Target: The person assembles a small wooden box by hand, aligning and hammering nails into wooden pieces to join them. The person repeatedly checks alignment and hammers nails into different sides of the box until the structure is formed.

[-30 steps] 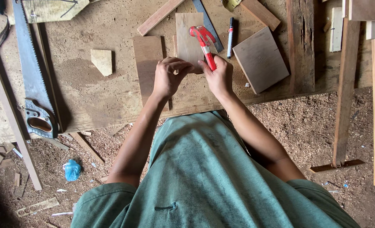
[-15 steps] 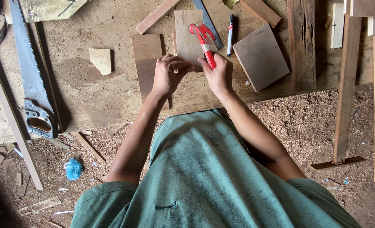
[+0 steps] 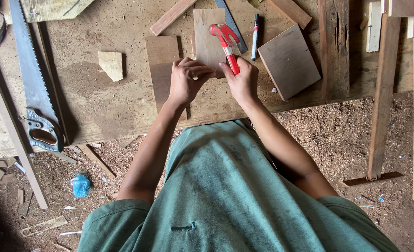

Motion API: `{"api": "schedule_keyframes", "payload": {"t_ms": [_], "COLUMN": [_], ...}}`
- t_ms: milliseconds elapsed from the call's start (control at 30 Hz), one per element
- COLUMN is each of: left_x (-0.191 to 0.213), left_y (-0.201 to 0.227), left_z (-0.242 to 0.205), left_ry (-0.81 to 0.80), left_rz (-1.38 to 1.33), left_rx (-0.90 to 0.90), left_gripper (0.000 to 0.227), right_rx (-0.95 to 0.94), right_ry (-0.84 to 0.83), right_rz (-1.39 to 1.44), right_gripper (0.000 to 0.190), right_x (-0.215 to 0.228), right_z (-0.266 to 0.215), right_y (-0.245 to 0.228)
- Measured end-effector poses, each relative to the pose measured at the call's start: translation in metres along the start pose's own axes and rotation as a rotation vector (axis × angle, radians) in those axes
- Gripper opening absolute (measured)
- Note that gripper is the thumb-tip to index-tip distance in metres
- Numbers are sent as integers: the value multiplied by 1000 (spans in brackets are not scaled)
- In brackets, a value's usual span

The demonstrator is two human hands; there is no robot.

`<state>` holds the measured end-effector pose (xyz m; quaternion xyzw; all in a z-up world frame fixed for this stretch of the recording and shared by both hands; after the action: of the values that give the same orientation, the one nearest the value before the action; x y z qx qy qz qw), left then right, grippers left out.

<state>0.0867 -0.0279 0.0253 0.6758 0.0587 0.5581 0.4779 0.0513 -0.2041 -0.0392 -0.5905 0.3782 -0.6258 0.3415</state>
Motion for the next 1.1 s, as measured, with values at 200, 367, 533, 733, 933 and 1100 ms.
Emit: {"api": "schedule_keyframes", "payload": {"t_ms": [200, 367, 533, 733, 933, 1100], "left_x": [-4, -11, -11, -10, -13, -17], "left_y": [-4, -17, -16, -15, -12, -18], "left_z": [-3, -8, -6, -6, -8, -12], "left_ry": [27, 35, 38, 36, 53, 101], "left_rz": [-1, -33, -19, 0, 94, 87], "left_rx": [-19, -12, -14, -27, -70, -105], "left_gripper": [12, 12, 12, 12, 12, 16], "right_rx": [-62, -65, -41, -30, -41, 140], "right_ry": [-22, -24, -23, -11, -12, 3], "right_rz": [-33, -29, 20, -14, -3, -2], "right_gripper": [34, 32, 31, 28, 32, 28], "right_x": [-3, -6, -7, -3, -3, 10], "right_z": [1, 0, 1, 0, 0, 2], "right_y": [8, 15, 15, 6, 7, -11]}}
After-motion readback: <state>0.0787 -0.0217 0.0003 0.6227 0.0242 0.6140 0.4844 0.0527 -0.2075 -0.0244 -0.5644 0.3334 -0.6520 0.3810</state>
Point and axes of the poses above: each hand's wrist, its own z-axis towards the middle knuckle, its own x-axis out of the back of the hand, y = z × x, the point moved 8 cm from there along z, towards the middle knuckle, and after that the axes turned 11 degrees about -y, right-handed, at the moved point
